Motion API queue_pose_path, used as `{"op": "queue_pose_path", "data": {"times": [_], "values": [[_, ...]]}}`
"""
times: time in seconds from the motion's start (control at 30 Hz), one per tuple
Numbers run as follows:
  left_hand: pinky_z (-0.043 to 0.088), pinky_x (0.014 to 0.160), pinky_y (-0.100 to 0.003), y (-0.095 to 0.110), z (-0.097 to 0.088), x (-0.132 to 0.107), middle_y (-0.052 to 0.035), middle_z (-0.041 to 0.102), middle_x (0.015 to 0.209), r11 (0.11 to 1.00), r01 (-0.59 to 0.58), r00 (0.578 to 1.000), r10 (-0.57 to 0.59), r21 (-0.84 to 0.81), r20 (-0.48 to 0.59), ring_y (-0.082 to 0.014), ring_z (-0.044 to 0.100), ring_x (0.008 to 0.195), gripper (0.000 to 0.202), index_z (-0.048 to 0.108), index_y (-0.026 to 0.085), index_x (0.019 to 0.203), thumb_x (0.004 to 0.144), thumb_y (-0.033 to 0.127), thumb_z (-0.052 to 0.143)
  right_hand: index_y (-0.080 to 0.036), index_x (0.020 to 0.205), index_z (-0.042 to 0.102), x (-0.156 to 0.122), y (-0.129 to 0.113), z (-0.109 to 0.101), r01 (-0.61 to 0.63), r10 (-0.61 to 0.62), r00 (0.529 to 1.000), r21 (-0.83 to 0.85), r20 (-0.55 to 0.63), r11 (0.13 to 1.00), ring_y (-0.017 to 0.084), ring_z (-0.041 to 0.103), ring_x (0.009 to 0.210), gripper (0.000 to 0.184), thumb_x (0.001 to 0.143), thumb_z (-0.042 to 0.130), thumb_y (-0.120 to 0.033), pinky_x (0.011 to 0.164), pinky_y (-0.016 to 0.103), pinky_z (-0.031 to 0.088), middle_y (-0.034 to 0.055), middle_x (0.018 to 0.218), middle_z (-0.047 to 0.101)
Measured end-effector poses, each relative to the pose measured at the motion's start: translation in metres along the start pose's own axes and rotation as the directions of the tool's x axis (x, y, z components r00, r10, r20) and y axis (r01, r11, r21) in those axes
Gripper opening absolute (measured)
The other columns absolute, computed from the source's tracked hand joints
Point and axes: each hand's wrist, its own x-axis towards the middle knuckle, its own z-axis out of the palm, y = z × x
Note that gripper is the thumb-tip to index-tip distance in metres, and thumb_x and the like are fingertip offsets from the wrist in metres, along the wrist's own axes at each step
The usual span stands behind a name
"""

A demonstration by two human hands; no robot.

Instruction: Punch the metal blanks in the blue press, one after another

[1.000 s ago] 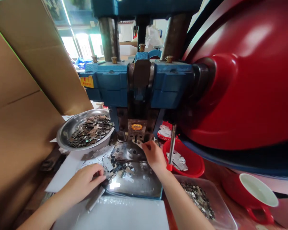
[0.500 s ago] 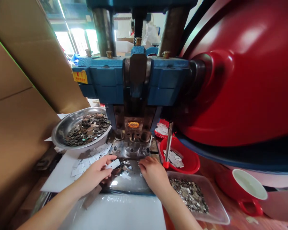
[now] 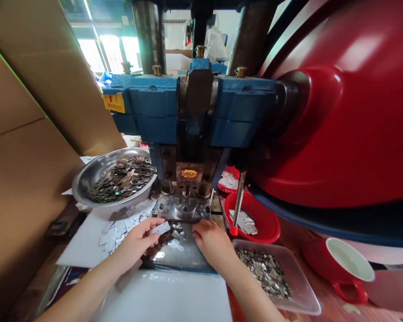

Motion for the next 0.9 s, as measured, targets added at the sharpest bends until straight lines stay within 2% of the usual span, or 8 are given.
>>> {"op": "queue_pose_path", "data": {"times": [0.1,0.23,0.37,0.53,0.67,0.8,0.87,0.9], "values": [[0.041,0.049,-0.02,-0.001,0.0,-0.001,-0.0006,0.06,0.076,1.0,0.005,1.0,-0.005,-0.024,-0.005,-0.0126,0.057,0.063,0.041,0.055,0.018,0.116,0.074,0.02,0.053,-0.022,0.08,0.063,-0.002,-0.001,-0.001,-0.007,0.009,0.998,0.042,-0.065,0.999,0.018,0.059,0.083,0.023,0.085,0.041,-0.02,0.077,0.03,0.044,0.0035,0.083,0.062],[0.036,0.046,-0.018,0.002,0.001,0.0,-0.001,0.062,0.077,0.997,0.031,0.999,-0.032,-0.067,-0.016,-0.011,0.056,0.062,0.042,0.057,0.016,0.114,0.073,0.021,0.056,-0.022,0.084,0.062,0.008,-0.004,-0.01,0.018,0.016,0.961,0.123,-0.275,0.992,0.019,0.058,0.084,0.022,0.088,0.04,-0.026,0.077,0.032,0.045,0.0039,0.085,0.062],[0.031,0.042,-0.016,0.01,0.002,0.003,0.0007,0.059,0.068,0.993,0.071,0.997,-0.068,-0.097,0.036,-0.01,0.053,0.058,0.039,0.059,0.018,0.114,0.076,0.027,0.06,-0.02,0.086,0.065,0.038,-0.011,-0.018,0.107,-0.098,0.9,-0.002,-0.426,0.994,0.021,0.056,0.082,0.025,0.088,0.041,-0.024,0.077,0.034,0.044,0.0064,0.084,0.061],[0.043,0.054,-0.017,0.013,0.004,0.008,-0.0049,0.067,0.079,0.961,0.077,0.996,-0.064,-0.267,0.056,-0.009,0.058,0.064,0.038,0.065,0.017,0.109,0.085,0.045,0.052,-0.022,0.097,0.071,0.051,-0.012,-0.017,0.101,-0.19,0.888,-0.226,-0.419,0.969,0.024,0.053,0.087,0.029,0.085,0.044,-0.022,0.076,0.037,0.042,0.01,0.09,0.061],[0.049,0.062,-0.019,0.015,0.008,0.011,-0.0089,0.07,0.088,0.921,0.082,0.996,-0.06,-0.381,0.068,-0.0098,0.062,0.068,0.038,0.068,0.014,0.1,0.087,0.044,0.051,-0.023,0.116,0.063,0.038,-0.005,-0.016,0.165,-0.245,0.89,-0.23,-0.385,0.959,0.027,0.05,0.105,0.034,0.088,0.044,-0.028,0.088,0.043,0.04,0.01,0.111,0.06],[0.05,0.062,-0.018,0.017,0.011,0.012,-0.0087,0.069,0.089,0.911,0.089,0.994,-0.057,-0.403,0.091,-0.0089,0.061,0.067,0.026,0.068,0.013,0.101,0.086,0.031,0.056,-0.022,0.118,0.06,0.026,-0.004,-0.014,0.164,-0.147,0.883,0.0,-0.446,0.986,0.026,0.05,0.112,0.036,0.089,0.043,-0.034,0.095,0.045,0.039,0.0096,0.118,0.06],[0.05,0.064,-0.018,0.019,0.013,0.012,-0.0072,0.069,0.087,0.912,0.084,0.993,-0.045,-0.403,0.105,-0.0084,0.061,0.067,0.022,0.067,0.013,0.101,0.082,0.02,0.061,-0.022,0.112,0.063,0.018,-0.01,-0.011,0.108,0.019,0.904,0.27,-0.427,0.957,0.023,0.057,0.1,0.035,0.09,0.041,-0.036,0.089,0.041,0.044,0.0086,0.106,0.065],[0.05,0.065,-0.018,0.02,0.015,0.012,-0.0065,0.068,0.086,0.907,0.087,0.993,-0.046,-0.413,0.108,-0.0083,0.061,0.068,0.023,0.067,0.013,0.101,0.079,0.016,0.063,-0.021,0.109,0.064,0.013,-0.014,-0.009,0.074,0.095,0.928,0.429,-0.36,0.901,0.022,0.06,0.092,0.035,0.09,0.04,-0.039,0.083,0.038,0.047,0.0077,0.099,0.067]]}}
